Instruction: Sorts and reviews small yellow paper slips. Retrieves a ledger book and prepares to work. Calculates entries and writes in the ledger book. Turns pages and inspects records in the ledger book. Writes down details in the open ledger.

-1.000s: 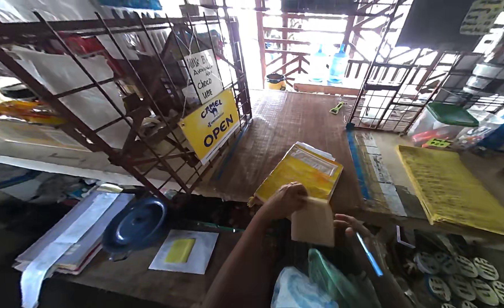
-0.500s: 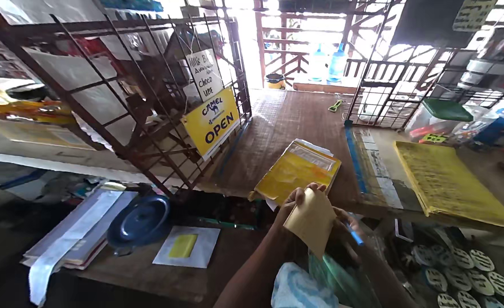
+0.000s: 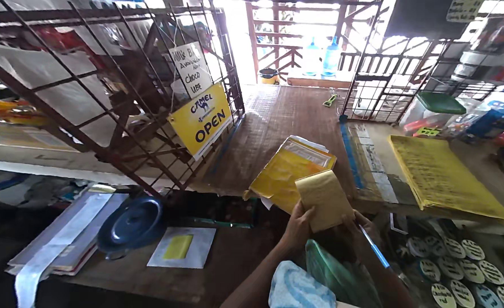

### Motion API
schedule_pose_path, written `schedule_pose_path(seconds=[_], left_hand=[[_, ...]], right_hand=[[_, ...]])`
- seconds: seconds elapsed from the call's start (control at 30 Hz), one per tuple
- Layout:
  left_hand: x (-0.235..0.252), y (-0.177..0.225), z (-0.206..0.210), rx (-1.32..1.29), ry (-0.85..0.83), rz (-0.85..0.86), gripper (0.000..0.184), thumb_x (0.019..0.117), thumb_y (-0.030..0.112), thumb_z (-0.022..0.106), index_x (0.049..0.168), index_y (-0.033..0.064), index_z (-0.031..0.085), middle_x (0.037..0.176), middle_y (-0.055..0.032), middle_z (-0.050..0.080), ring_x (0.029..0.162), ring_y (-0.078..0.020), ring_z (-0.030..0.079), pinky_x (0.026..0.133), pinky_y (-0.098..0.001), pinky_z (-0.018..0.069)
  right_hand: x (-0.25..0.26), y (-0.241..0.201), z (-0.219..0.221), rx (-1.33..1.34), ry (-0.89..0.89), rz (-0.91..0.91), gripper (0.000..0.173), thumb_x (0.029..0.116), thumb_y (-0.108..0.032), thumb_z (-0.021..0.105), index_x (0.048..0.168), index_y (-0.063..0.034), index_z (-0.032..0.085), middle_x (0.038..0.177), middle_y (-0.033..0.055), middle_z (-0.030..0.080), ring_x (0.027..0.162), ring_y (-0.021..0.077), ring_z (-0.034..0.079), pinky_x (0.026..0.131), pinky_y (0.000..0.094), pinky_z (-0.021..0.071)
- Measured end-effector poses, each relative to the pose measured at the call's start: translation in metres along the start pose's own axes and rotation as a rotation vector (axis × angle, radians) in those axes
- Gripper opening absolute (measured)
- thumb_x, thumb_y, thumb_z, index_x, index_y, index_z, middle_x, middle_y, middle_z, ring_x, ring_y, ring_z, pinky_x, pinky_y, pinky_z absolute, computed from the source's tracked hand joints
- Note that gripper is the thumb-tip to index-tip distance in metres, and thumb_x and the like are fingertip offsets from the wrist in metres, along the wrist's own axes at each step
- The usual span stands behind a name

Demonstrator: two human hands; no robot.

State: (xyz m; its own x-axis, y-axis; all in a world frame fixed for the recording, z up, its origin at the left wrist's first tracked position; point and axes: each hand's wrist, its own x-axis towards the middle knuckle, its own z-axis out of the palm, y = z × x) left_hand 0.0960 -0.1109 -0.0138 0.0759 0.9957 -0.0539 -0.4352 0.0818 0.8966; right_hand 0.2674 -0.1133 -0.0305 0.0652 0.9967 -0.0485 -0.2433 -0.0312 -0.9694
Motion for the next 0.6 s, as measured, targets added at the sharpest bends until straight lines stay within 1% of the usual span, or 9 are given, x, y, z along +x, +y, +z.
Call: schedule_pose_path(seconds=[0.07, 0.1, 0.17, 0.23, 0.27, 0.33, 0.4, 0.5, 0.6], left_hand=[[-0.005, 0.008, -0.002, 0.056, 0.144, 0.013, 0.039, 0.1057, 0.001, 0.043, 0.143, -0.0023, 0.035, 0.114, -0.0075, 0.066, 0.097, -0.0101, 0.069, 0.087, -0.0308, 0.0596], [-0.006, 0.014, -0.007, 0.05, 0.202, -0.003, 0.044, 0.106, 0.001, 0.042, 0.148, -0.0023, 0.03, 0.118, -0.0096, 0.064, 0.099, -0.0108, 0.069, 0.087, -0.0309, 0.0594], [-0.006, 0.025, -0.017, -0.049, 0.299, -0.083, 0.045, 0.1066, 0.001, 0.039, 0.15, 0.0007, 0.029, 0.117, -0.0109, 0.064, 0.095, -0.0129, 0.07, 0.083, -0.0317, 0.06], [-0.005, 0.029, -0.029, -0.133, 0.343, -0.16, 0.039, 0.1089, 0.007, 0.035, 0.148, 0.0021, 0.034, 0.112, -0.0105, 0.066, 0.092, -0.0138, 0.07, 0.081, -0.0321, 0.0595], [-0.006, 0.03, -0.034, -0.141, 0.341, -0.175, 0.039, 0.1099, 0.009, 0.033, 0.148, 0.0023, 0.035, 0.111, -0.01, 0.066, 0.092, -0.0133, 0.07, 0.081, -0.0315, 0.0595], [-0.006, 0.03, -0.039, -0.132, 0.314, -0.178, 0.039, 0.1108, 0.011, 0.031, 0.148, 0.0024, 0.034, 0.11, -0.0092, 0.066, 0.092, -0.0124, 0.069, 0.081, -0.0305, 0.0591], [-0.007, 0.028, -0.041, -0.134, 0.296, -0.178, 0.038, 0.1107, 0.01, 0.031, 0.148, 0.0024, 0.035, 0.109, -0.0092, 0.067, 0.092, -0.013, 0.07, 0.081, -0.031, 0.0593], [-0.005, 0.031, -0.041, -0.131, 0.288, -0.195, 0.037, 0.1101, 0.008, 0.032, 0.146, 0.0021, 0.036, 0.11, -0.0095, 0.066, 0.092, -0.0134, 0.069, 0.08, -0.0314, 0.0592], [-0.004, 0.031, -0.043, -0.154, 0.282, -0.216, 0.037, 0.1123, 0.017, 0.029, 0.144, 0.003, 0.04, 0.11, -0.0092, 0.067, 0.094, -0.014, 0.069, 0.081, -0.0317, 0.0593]], right_hand=[[0.006, 0.008, -0.009, -0.218, -0.073, -0.27, 0.029, 0.0976, -0.006, 0.057, 0.122, 0.0095, 0.061, 0.096, 0.0023, 0.074, 0.079, 0.0043, 0.072, 0.075, 0.022, 0.0619], [0.013, 0.015, -0.016, -0.338, -0.09, -0.466, 0.029, 0.0975, -0.009, 0.06, 0.116, 0.012, 0.064, 0.102, 0.0055, 0.075, 0.087, 0.0019, 0.071, 0.081, 0.0192, 0.0594], [0.027, 0.019, -0.022, -0.504, -0.131, -0.765, 0.022, 0.0973, -0.02, 0.065, 0.096, 0.0011, 0.071, 0.103, 0.0064, 0.076, 0.099, 0.0022, 0.071, 0.088, 0.0176, 0.0569], [0.033, 0.013, -0.017, -0.658, -0.247, -0.903, 0.025, 0.0974, -0.033, 0.067, 0.092, -0.0101, 0.073, 0.109, 0.005, 0.076, 0.109, 0.0078, 0.07, 0.095, 0.022, 0.056], [0.035, 0.009, -0.011, -0.761, -0.308, -0.965, 0.026, 0.0971, -0.037, 0.066, 0.094, -0.0126, 0.074, 0.113, 0.0056, 0.075, 0.113, 0.0133, 0.069, 0.099, 0.0276, 0.0547], [0.038, 0.002, 0.005, -0.994, -0.409, -1.064, 0.03, 0.0974, -0.038, 0.062, 0.107, -0.0151, 0.078, 0.121, 0.008, 0.074, 0.119, 0.0251, 0.068, 0.104, 0.0415, 0.0513], [0.042, 0.001, 0.019, -1.147, -0.466, -1.12, 0.023, 0.0972, -0.023, 0.062, 0.112, -0.0144, 0.078, 0.121, 0.0112, 0.074, 0.117, 0.0313, 0.069, 0.103, 0.0475, 0.0513], [0.05, 0.002, 0.028, -1.183, -0.493, -1.176, 0.024, 0.0925, -0.004, 0.06, 0.103, -0.0127, 0.079, 0.113, 0.0106, 0.076, 0.109, 0.0289, 0.072, 0.099, 0.042, 0.0547], [0.052, -0.003, 0.029, -1.065, -0.526, -1.074, 0.019, 0.0945, -0.008, 0.06, 0.092, -0.0111, 0.078, 0.109, 0.0071, 0.077, 0.106, 0.0242, 0.073, 0.094, 0.0378, 0.0578]])
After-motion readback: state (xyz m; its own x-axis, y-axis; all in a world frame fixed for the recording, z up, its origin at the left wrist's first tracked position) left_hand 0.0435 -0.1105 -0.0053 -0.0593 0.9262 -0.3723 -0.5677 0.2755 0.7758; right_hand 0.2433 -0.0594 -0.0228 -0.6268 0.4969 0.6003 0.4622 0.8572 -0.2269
